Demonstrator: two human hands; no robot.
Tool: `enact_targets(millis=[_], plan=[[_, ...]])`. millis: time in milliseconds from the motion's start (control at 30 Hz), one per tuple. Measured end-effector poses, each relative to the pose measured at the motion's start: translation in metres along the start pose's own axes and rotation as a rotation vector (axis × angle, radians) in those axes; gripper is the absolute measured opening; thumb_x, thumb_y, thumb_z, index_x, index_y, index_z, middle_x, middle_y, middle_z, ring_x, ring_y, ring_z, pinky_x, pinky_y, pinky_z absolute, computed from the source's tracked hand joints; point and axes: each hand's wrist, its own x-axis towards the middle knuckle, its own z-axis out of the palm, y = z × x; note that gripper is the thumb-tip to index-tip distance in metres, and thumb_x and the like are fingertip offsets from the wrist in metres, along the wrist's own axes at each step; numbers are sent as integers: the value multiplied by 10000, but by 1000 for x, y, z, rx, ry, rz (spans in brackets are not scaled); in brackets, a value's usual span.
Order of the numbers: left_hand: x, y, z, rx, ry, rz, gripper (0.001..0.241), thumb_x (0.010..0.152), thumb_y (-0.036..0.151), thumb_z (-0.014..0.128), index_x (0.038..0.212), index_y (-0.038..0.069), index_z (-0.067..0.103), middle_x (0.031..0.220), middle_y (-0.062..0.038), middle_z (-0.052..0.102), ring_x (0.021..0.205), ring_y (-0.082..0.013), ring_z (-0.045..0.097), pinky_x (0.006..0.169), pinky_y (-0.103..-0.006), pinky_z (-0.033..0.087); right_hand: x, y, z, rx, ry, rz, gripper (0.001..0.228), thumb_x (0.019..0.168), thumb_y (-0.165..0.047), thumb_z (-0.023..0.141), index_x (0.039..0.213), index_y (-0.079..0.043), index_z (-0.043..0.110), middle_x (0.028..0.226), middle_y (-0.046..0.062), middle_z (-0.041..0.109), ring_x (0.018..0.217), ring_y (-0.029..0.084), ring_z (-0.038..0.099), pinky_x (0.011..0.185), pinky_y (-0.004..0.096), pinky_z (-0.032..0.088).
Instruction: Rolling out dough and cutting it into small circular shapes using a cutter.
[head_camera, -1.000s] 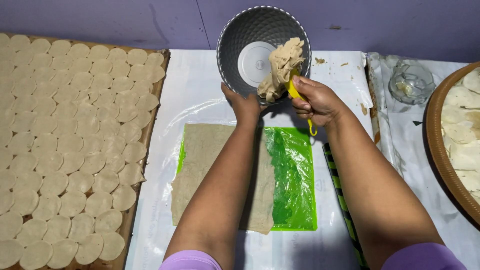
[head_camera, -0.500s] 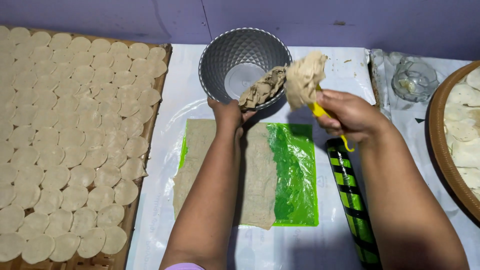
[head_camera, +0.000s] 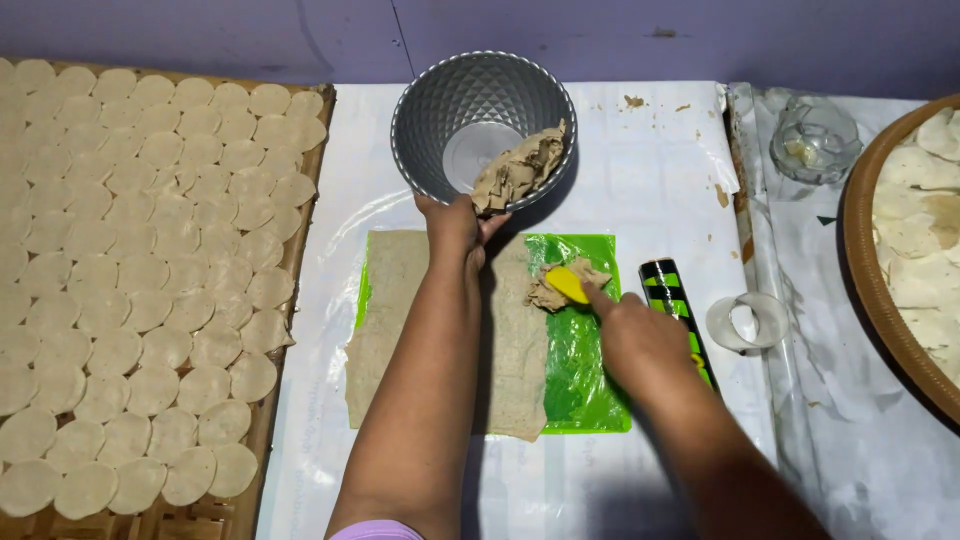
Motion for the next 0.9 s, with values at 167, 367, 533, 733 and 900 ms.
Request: enact_targets(millis=[167, 367, 533, 733, 900], plan=[[-5, -8, -3, -43, -34, 12, 792, 932, -38, 472, 1538, 255, 55, 1364, -292, 519, 884, -367, 751, 568, -409, 685, 13, -5, -68, 96, 179, -41, 426, 983, -139, 511, 1380, -279, 576, 955, 124, 744, 830, 311, 733, 712, 474, 572], [-9, -4, 0, -60, -43, -10, 809, 936, -37, 454, 1545, 299, 39, 1347, -293, 539, 848, -368, 738, 555, -392, 666, 106, -34, -85, 149, 298, -137, 300, 966, -213, 575, 1233, -280, 695, 957, 137, 746, 902, 354, 727, 748, 496, 559], [-5, -4, -3, -32, -57, -7, 749, 957, -33, 444, 1539, 258, 72, 1349, -268, 541, 880, -372, 751, 573, -388, 680, 116, -42, -94, 283, 433, -139, 273, 1013, -291, 587, 1266, -272, 687, 975, 159, 741, 920, 387, 710, 781, 511, 550], [-3, -6, -4, -58, -128, 9, 725, 956, -40, 435, 1529, 233, 85, 1379, -263, 539, 908, -381, 752, 583, -398, 680, 41, -3, -57, 539, 353, 153, 266, 1056, -276, 525, 1278, -178, 634, 940, 194, 731, 874, 407, 715, 786, 541, 533], [-12, -7, 3, -41, -137, -47, 731, 954, -46, 418, 1520, 243, 57, 1408, -246, 488, 997, -394, 726, 658, -419, 693, -35, 32, 0, 330, 445, 172, 294, 981, -241, 611, 1258, -159, 666, 1120, 178, 664, 899, 412, 701, 762, 546, 548]])
